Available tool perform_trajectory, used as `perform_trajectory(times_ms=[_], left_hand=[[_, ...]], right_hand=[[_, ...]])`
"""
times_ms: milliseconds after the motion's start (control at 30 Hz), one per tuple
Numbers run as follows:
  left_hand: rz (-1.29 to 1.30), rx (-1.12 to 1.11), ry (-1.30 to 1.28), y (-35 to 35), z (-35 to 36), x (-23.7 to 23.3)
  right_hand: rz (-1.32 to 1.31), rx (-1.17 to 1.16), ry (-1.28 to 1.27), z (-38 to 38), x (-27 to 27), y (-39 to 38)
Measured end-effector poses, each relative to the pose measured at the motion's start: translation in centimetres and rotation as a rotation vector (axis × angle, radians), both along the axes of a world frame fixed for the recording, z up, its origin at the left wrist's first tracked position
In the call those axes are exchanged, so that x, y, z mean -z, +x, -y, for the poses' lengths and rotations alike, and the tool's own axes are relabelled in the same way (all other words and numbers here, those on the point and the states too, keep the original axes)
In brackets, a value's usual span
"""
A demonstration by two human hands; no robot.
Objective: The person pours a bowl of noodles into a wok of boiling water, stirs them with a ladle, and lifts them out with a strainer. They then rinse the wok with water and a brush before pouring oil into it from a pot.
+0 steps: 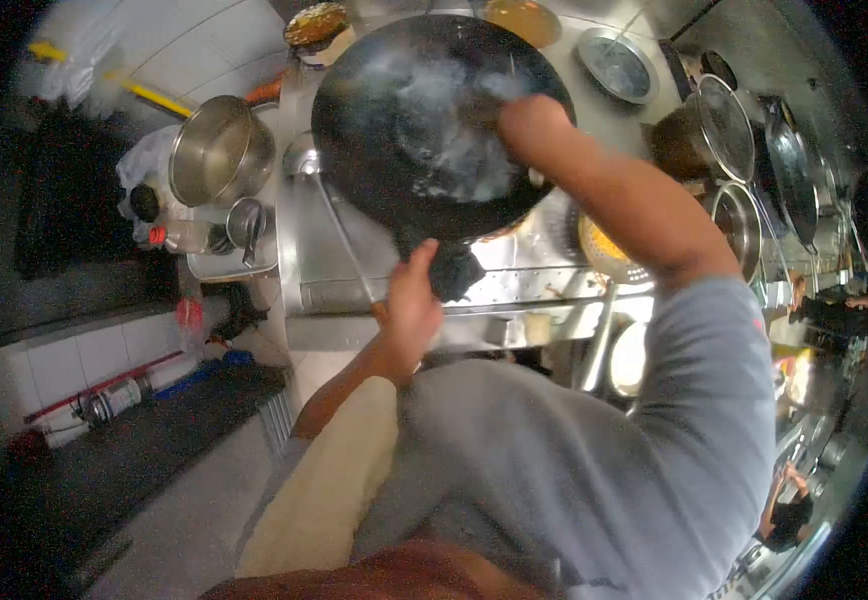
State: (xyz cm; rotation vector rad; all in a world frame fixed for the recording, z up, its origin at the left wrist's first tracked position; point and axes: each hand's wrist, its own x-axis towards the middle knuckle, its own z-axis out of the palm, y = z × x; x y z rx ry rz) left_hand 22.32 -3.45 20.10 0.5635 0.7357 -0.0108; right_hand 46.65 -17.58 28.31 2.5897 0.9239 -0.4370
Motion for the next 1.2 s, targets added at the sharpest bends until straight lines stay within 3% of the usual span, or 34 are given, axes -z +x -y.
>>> perform_trajectory(times_ms=[33, 133, 200, 267, 300, 367, 433, 500, 633, 700, 733, 767, 800, 833, 900, 933, 1000, 1133, 1200], left_hand=[[0.019, -0.002, 0.0, 0.2, 0.0, -0.3], [-0.018, 0.034, -0.034, 0.3, -0.6, -0.1], [-0.069, 0.089, -0.074, -0.2, -0.4, -0.5], [-0.023, 0.144, 0.229, -0.4, -0.5, -1.9], [-0.085, 0.174, 0.114, 0.1, -0.9, -2.5], [-0.031, 0.199, 0.159, -0.9, -1.3, -0.9], [0.035, 0.237, 0.191, -0.6, -1.2, 0.1], [-0.087, 0.132, -0.064, 0.3, -1.2, 0.1], [-0.042, 0.078, -0.051, 0.1, -1.1, 0.1], [-0.114, 0.11, -0.062, 0.4, -1.3, -0.2], [-0.032, 0.152, 0.265, -0.5, -1.0, -1.7], [-0.007, 0.181, 0.281, -0.8, -1.2, 1.4], [0.019, 0.212, 0.295, -0.9, -1.5, 4.4], [0.01, 0.195, 0.297, -0.7, -1.4, 3.2], [-0.086, 0.081, 0.054, 0.2, -1.0, -0.8], [-0.092, 0.081, 0.054, 0.3, -0.9, -0.5], [-0.144, 0.05, 0.028, 0.1, -1.0, 0.1], [-0.136, 0.087, 0.061, -0.3, -1.3, -0.2], [-0.109, 0.051, 0.053, 0.1, -1.3, 2.3]], right_hand=[[0.119, 0.046, 0.096, -0.2, 2.0, 2.5], [0.142, 0.19, 0.207, -3.3, 2.8, 2.1], [-0.017, 0.18, 0.104, -4.3, 2.2, -1.1], [-0.183, 0.107, 0.147, -4.2, 2.4, -4.1], [-0.188, 0.118, 0.146, -3.4, 1.8, -5.5], [-0.261, 0.041, 0.099, -1.9, -1.8, -7.2], [-0.204, 0.061, 0.091, -0.7, -0.8, -4.3], [-0.12, 0.074, 0.109, -0.6, 1.0, -0.4], [-0.112, -0.031, 0.183, -5.2, 3.9, 1.3], [-0.311, 0.059, 0.112, -5.8, -0.6, -2.9], [-0.351, 0.028, 0.151, -4.7, -1.7, -4.3], [-0.397, 0.0, 0.187, -3.2, -2.5, -5.2], [-0.46, -0.036, 0.091, -2.2, -4.1, -5.1], [-0.517, -0.068, -0.009, -1.8, -5.2, -4.8], [-0.529, -0.037, -0.067, -2.8, -3.0, -1.6], [-0.538, 0.01, -0.122, -3.0, -1.5, 0.1], [-0.244, 0.014, 0.282, -4.1, 1.8, 1.6], [-0.445, 0.25, 0.08, -6.3, -1.9, -0.4], [-0.554, -0.013, -0.036, -3.3, -4.0, -2.6]])
